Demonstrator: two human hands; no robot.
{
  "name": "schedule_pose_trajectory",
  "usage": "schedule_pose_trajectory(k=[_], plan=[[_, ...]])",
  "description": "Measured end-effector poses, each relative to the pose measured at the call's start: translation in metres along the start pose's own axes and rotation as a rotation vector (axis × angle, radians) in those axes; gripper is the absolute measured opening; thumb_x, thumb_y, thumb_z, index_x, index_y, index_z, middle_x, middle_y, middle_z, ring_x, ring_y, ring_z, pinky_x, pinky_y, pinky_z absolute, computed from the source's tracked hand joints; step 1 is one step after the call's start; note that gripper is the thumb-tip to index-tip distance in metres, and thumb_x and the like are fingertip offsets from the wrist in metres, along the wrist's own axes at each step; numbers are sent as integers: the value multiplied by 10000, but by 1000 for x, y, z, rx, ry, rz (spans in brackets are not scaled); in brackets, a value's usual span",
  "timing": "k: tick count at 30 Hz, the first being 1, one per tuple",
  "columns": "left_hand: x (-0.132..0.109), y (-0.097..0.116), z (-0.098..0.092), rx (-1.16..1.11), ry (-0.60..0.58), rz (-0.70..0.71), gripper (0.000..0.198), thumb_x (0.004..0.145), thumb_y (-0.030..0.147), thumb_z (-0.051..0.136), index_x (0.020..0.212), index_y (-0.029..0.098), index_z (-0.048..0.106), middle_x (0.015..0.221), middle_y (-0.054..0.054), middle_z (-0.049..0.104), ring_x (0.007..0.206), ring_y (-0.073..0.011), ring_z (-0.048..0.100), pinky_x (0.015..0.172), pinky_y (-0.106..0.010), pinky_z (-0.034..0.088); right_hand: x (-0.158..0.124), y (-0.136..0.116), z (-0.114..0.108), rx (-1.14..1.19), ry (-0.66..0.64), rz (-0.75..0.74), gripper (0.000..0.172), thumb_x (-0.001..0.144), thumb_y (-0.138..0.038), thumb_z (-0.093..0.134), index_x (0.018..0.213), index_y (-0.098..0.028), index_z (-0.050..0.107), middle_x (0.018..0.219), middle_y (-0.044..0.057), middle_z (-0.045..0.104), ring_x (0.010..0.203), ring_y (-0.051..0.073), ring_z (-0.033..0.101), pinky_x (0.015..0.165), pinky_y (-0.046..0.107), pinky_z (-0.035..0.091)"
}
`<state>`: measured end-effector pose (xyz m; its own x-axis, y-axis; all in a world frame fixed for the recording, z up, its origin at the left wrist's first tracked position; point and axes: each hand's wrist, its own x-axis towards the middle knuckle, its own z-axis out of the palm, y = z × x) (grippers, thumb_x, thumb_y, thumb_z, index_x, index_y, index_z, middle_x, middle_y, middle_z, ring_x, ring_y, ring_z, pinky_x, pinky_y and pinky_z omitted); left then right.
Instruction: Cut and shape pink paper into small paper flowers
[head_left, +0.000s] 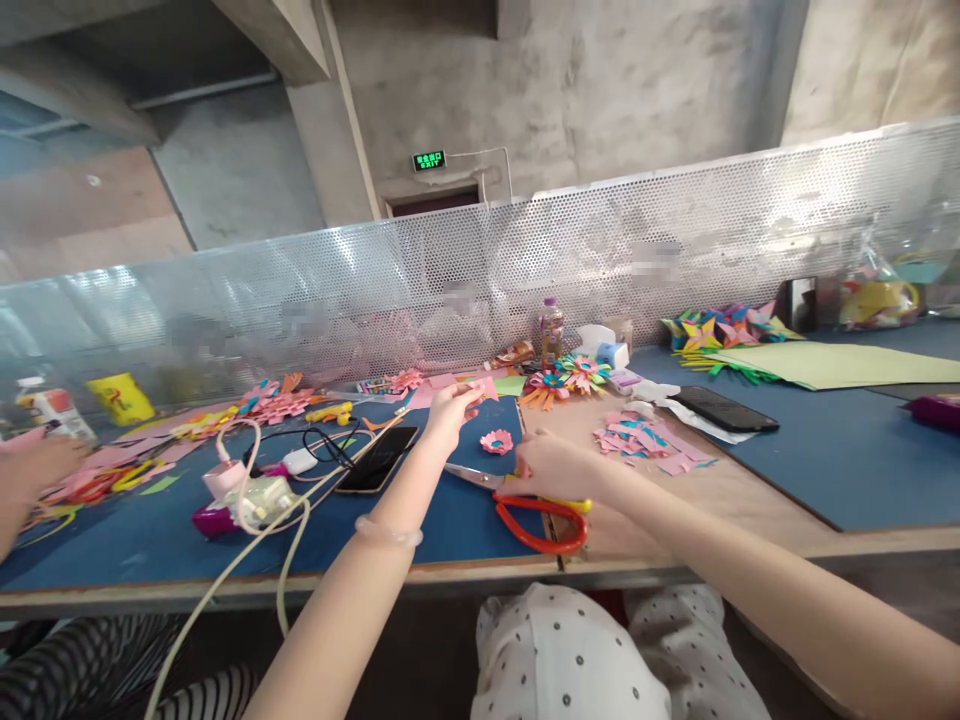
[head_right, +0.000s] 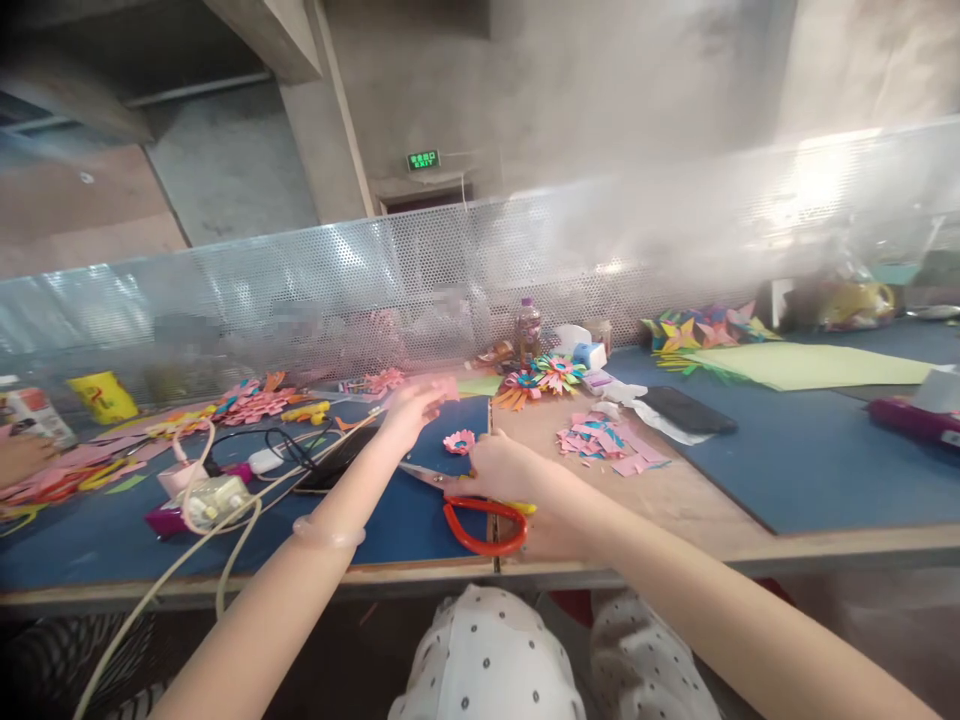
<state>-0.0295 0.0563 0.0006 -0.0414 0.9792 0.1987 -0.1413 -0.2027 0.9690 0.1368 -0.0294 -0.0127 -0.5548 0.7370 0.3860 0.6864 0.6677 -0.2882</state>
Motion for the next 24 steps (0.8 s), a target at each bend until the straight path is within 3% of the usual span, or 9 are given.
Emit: schedule_pose_trajectory(k=[2, 4, 6, 9, 13, 16, 21, 24], plan=[[-1, 0, 1, 7, 6, 13, 256, 555, 245, 744, 768, 156, 635, 749, -42, 659, 655, -109, 603, 510, -176, 414, -15, -11, 0, -151, 13, -107, 333, 717, -406, 640, 485, -198, 520, 565, 73, 568, 646, 230, 551, 696, 356, 390], [-2, 1, 2, 24, 13, 24, 279, 553, 262, 746, 787, 155, 639, 772, -49, 661, 666, -112, 602, 507, -175, 408, -25, -15, 0, -226, -49, -123, 263, 710, -400, 655, 572, -190, 578, 678, 104, 610, 686, 241, 564, 664, 340, 398], [-3, 2, 4, 30, 23, 39, 280, 558, 268, 741, 792, 157, 636, 798, -51, 663, 677, -115, 604, 508, -176, 406, -30, -16, -2, -232, -119, -46, 243, 726, -416, 628, 665, -182, 604, 757, 121, 624, 663, 229, 567, 572, 307, 384], [-4, 6, 7, -10, 25, 62, 251, 562, 243, 731, 774, 161, 624, 794, -33, 659, 676, -111, 606, 511, -180, 405, -30, -13, -5, -128, -191, 102, 243, 732, -423, 584, 760, -182, 591, 671, 76, 609, 515, 172, 515, 458, 275, 314], [-5, 13, 10, -120, -82, 144, 220, 588, 232, 714, 754, 161, 588, 756, -15, 642, 693, -124, 616, 551, -203, 441, -24, -13, -11, 48, -343, 247, 209, 671, -385, 573, 597, -200, 509, 495, -7, 503, 387, 105, 391, 382, 249, 255], [-5, 18, 8, -190, -100, 190, 222, 593, 219, 710, 752, 165, 566, 735, 0, 631, 675, -119, 615, 565, -209, 453, -21, -16, -15, 61, -425, 294, 278, 623, -363, 578, 463, -195, 426, 439, -11, 456, 383, 101, 394, 368, 237, 247], [-4, 20, 4, -205, -94, 201, 226, 592, 229, 715, 752, 164, 570, 714, -8, 638, 670, -129, 620, 546, -207, 447, -27, -21, -12, -103, -316, 430, 312, 679, -447, 484, 519, -180, 505, 493, 42, 542, 405, 138, 464, 376, 245, 275], [-5, 20, 4, -190, -84, 210, 208, 596, 222, 717, 738, 162, 578, 693, -7, 636, 629, -116, 607, 520, -197, 429, -35, -17, -8, -52, -287, 498, 261, 659, -429, 516, 605, -175, 543, 520, 31, 563, 415, 134, 484, 375, 232, 272]])
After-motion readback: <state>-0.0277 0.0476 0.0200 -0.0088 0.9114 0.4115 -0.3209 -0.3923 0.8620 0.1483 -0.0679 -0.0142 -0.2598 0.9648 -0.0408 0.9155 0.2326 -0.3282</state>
